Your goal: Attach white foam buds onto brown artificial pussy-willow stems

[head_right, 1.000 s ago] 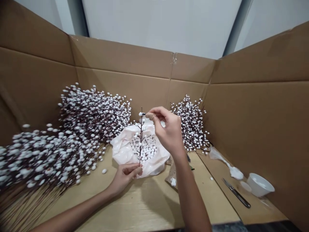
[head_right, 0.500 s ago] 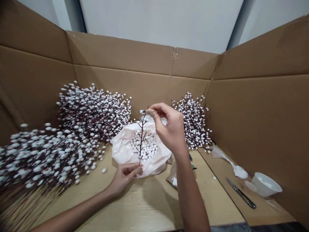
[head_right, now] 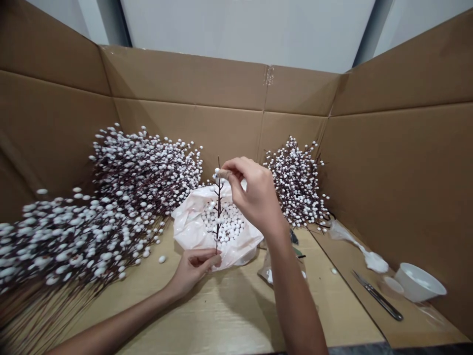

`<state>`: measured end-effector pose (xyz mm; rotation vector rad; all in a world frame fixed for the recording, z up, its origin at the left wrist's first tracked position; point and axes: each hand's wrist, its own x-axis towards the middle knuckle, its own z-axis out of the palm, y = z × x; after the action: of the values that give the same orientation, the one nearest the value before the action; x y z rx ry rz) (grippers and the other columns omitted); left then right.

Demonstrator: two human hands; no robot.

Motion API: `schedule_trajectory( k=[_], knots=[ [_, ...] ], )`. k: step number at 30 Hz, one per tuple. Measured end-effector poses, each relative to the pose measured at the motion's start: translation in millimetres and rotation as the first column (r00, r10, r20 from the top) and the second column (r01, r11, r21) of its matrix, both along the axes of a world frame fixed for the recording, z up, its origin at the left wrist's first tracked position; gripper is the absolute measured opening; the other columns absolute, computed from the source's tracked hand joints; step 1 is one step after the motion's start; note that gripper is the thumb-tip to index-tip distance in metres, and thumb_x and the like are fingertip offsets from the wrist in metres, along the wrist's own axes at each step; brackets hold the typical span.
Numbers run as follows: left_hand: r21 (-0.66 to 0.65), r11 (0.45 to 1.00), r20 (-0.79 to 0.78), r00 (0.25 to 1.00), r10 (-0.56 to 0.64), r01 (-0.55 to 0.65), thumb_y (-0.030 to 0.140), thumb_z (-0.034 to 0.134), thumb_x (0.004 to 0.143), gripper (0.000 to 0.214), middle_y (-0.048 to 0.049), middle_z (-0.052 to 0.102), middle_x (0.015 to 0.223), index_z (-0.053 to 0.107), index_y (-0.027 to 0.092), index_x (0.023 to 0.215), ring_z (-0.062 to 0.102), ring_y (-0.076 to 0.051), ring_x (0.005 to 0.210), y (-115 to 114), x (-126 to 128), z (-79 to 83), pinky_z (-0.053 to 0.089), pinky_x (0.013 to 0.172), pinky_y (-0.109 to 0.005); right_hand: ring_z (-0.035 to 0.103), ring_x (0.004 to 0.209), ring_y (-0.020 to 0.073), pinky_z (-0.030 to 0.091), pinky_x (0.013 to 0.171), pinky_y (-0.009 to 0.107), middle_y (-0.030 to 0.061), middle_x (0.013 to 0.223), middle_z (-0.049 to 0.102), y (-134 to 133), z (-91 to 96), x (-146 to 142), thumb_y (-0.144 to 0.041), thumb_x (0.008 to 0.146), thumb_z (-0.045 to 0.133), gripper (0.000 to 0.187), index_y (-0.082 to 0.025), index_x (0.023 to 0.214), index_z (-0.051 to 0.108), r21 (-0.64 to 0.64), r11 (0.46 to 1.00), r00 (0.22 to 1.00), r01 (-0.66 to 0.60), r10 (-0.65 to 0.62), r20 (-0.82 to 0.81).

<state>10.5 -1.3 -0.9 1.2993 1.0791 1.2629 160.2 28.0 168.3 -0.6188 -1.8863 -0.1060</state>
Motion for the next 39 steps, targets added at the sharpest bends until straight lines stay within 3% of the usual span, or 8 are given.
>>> schedule_trajectory(
  k=[7, 20, 26, 32, 39],
  knots=[
    [-0.024, 1.0, 0.02, 1.0, 0.017, -0.017, 0.035, 0.071, 0.059, 0.026, -0.0018, 0.057, 0.054, 0.065, 0.012, 0.051, 0.045, -0.011, 0.054, 1.0, 0.3, -0.6, 0.033, 0.052, -0.021, 0.06, 0.072, 0.0118, 0.046, 0.066, 0.024, 0.0021, 0.079, 0.068, 4.1, -1.9, -1.4, -0.015, 0.084, 0.053, 0.01, -0.016, 0.081, 0.063, 0.032, 0.999, 0.999, 0.008, -0.01, 0.053],
    [0.02, 1.0, 0.015, 1.0, -0.016, 0.016, 0.038, 0.07, 0.063, 0.028, -0.0016, 0.058, 0.055, 0.067, 0.011, 0.055, 0.046, -0.011, 0.054, 1.8, -2.0, -5.8, 0.033, 0.05, -0.021, 0.06, 0.069, 0.0119, 0.046, 0.065, 0.025, 0.0017, 0.078, 0.068, 5.3, 0.2, 4.3, -0.015, 0.082, 0.053, 0.011, -0.017, 0.08, 0.064, -0.058, 0.998, 0.996, -0.021, 0.026, 0.088],
    [0.026, 1.0, -0.014, 1.0, -0.01, 0.01, 0.039, 0.069, 0.064, 0.027, -0.0015, 0.058, 0.055, 0.07, 0.012, 0.061, 0.046, -0.012, 0.053, 1.9, -2.3, -7.4, 0.033, 0.051, -0.022, 0.061, 0.071, 0.0122, 0.047, 0.066, 0.025, 0.0012, 0.078, 0.068, 6.8, -0.1, 4.4, -0.017, 0.082, 0.054, 0.01, -0.018, 0.08, 0.064, -0.088, 0.995, 0.995, -0.048, 0.055, 0.084],
    [0.019, 1.0, -0.021, 1.0, -0.003, 0.003, 0.037, 0.068, 0.064, 0.028, -0.0032, 0.061, 0.058, 0.067, 0.013, 0.053, 0.049, -0.013, 0.055, 1.5, -2.4, -6.5, 0.035, 0.051, -0.022, 0.059, 0.072, 0.0128, 0.047, 0.067, 0.027, 0.0028, 0.077, 0.065, 4.9, 0.5, 6.5, -0.021, 0.083, 0.055, 0.01, -0.016, 0.079, 0.063, -0.116, 0.984, 0.991, -0.135, 0.135, -0.011],
    [0.039, 0.999, -0.016, 0.999, -0.03, 0.031, 0.035, 0.067, 0.067, 0.026, -0.0018, 0.058, 0.058, 0.065, 0.012, 0.054, 0.046, -0.011, 0.056, 2.0, -2.6, -6.9, 0.032, 0.051, -0.021, 0.06, 0.073, 0.013, 0.047, 0.069, 0.027, 0.0027, 0.078, 0.066, 4.4, 1.1, 8.6, -0.017, 0.082, 0.055, 0.009, -0.016, 0.079, 0.064, -0.14, 0.983, 0.992, -0.122, 0.124, 0.007]
  ],
)
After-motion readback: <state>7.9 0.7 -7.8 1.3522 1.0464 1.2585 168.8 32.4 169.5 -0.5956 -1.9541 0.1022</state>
